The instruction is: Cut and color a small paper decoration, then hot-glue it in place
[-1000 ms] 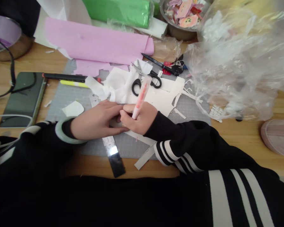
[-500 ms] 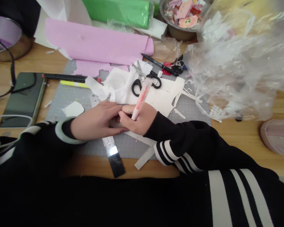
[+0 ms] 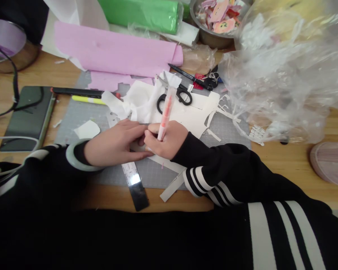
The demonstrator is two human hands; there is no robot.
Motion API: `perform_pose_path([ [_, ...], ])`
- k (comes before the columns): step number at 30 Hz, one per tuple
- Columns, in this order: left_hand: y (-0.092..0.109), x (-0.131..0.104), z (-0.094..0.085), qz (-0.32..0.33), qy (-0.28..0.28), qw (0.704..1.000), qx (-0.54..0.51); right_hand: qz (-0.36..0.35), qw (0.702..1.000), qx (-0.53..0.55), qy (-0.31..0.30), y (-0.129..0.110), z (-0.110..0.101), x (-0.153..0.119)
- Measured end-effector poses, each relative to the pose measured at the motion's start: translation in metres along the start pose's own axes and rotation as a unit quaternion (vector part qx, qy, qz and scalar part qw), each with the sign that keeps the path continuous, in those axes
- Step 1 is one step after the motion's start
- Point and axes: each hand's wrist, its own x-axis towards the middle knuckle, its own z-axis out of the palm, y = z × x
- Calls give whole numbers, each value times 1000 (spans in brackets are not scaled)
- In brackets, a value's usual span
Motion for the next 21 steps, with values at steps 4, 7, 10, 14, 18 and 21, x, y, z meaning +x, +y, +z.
perform_pose_path([
  [4, 0, 0, 0, 0, -2, 1000, -3, -12, 1000, 21, -14, 0, 0, 1],
  [7, 0, 0, 0, 4, 0, 1000, -4, -30, 999, 31, -21, 1, 0, 1],
  [10, 0, 0, 0, 6, 2, 1000, -2, -22, 1000, 4, -5, 2, 1, 1],
  [14, -1, 0, 0, 9, 7, 1000, 2, -12, 1000, 0, 3, 1, 1, 1],
  [18, -1, 0, 0, 8, 4, 1000, 0, -10, 1000, 13, -22, -1, -1, 1],
  [21, -1, 0, 1, 8, 4, 1000, 0, -5, 1000, 2, -25, -2, -2, 1],
])
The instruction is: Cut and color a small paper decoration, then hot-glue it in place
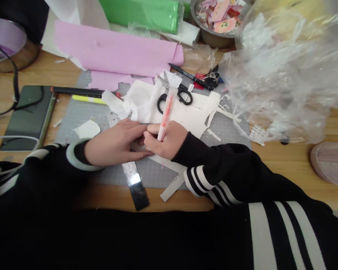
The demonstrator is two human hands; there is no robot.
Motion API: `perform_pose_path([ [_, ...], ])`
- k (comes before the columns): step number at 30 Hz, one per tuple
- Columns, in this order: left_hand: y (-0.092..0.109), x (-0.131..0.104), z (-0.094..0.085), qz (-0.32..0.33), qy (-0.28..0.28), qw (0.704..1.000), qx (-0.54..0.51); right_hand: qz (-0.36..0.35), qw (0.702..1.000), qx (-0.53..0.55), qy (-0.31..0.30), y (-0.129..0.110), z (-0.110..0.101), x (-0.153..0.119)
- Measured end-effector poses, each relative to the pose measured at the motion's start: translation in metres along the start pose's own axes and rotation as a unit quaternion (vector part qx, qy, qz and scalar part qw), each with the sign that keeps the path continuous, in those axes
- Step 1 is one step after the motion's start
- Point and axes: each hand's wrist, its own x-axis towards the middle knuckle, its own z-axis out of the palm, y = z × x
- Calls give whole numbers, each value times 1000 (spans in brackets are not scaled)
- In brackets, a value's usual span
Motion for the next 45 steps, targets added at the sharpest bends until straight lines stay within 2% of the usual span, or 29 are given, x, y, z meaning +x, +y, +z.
perform_pose_path([
  [14, 0, -1, 0, 1, 3, 1000, -1, -1, 999, -24, 35, 6, 2, 1],
  [20, 0, -1, 1, -3, 1, 1000, 3, -7, 1000, 15, 15, 3, 2, 0],
  [38, 1, 0, 0, -6, -8, 1000, -2, 33, 995, -73, 57, 5, 0, 3],
  [45, 1, 0, -2, -6, -8, 1000, 0, 1, 999, -6, 34, 2, 1, 0],
])
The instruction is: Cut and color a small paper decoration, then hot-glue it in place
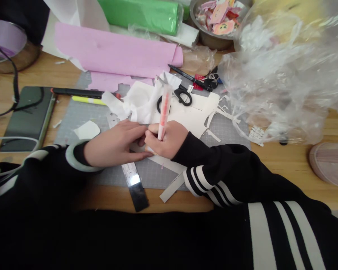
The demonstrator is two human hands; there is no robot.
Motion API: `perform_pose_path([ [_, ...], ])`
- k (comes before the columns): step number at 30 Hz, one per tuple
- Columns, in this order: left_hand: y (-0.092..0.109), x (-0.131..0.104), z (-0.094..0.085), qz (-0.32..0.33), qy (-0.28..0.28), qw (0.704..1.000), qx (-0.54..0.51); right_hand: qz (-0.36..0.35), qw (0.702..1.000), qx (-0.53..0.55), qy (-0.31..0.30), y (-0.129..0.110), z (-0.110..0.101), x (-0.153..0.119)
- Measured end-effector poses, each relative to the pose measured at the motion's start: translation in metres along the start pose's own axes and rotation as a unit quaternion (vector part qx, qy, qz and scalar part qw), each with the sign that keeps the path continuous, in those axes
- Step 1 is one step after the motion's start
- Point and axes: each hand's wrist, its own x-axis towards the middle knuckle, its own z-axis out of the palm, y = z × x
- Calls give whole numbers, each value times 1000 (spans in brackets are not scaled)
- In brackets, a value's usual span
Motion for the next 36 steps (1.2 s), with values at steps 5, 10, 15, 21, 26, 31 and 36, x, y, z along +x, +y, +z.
perform_pose_path([
  [5, 1, 0, 0, -2, -3, 1000, 1, 0, 1000, -25, 13, 3, -1, 0],
  [10, 0, 0, 0, -1, 0, 1000, 5, 11, 999, -33, 16, 4, -1, 1],
  [15, -1, -1, 1, 8, 7, 1000, 1, -14, 999, 23, -25, 2, -1, 0],
  [21, 0, -1, 0, 4, -3, 1000, 1, -13, 999, -39, 17, 5, -2, 1],
  [26, -1, -1, 2, 4, 2, 1000, 1, -42, 999, 11, -31, 2, -2, 1],
  [31, -2, 0, 2, 7, 5, 1000, 1, -50, 998, 12, -47, 1, -2, 0],
  [36, 0, 0, 1, 6, 3, 1000, 1, -11, 999, -27, -13, 3, -2, 1],
])
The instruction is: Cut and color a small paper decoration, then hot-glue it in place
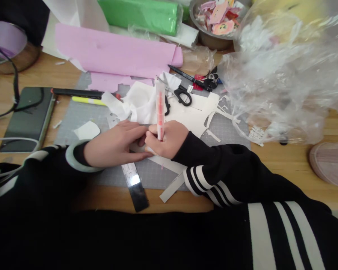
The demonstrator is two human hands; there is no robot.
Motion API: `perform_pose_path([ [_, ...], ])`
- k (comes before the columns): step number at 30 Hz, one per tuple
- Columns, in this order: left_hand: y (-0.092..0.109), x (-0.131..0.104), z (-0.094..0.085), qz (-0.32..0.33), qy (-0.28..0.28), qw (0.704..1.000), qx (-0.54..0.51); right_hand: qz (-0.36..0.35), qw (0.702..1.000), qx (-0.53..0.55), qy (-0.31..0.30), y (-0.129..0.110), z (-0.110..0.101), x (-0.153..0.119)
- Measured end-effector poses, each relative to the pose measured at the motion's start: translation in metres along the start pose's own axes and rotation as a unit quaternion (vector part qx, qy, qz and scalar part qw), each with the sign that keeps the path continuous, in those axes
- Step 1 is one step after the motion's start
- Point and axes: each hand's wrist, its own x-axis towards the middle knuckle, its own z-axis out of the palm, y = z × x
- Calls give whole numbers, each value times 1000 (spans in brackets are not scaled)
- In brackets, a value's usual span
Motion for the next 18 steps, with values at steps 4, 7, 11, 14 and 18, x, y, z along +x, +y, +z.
perform_pose_path([
  [4, -1, -1, 0, -3, -3, 1000, 1, -36, 998, 43, -34, -2, -2, 0],
  [7, -2, -1, 1, -5, -5, 1000, 2, -66, 996, 36, -51, -2, -2, 0],
  [11, -2, 0, 1, -1, 0, 1000, 4, -32, 999, 3, -33, 0, -1, 0],
  [14, -1, 0, 1, 0, 1, 1000, 1, -12, 999, 7, -28, 0, -1, 0],
  [18, -1, -1, 1, 0, 0, 1000, -1, -47, 997, 43, -47, -2, -3, 0],
])
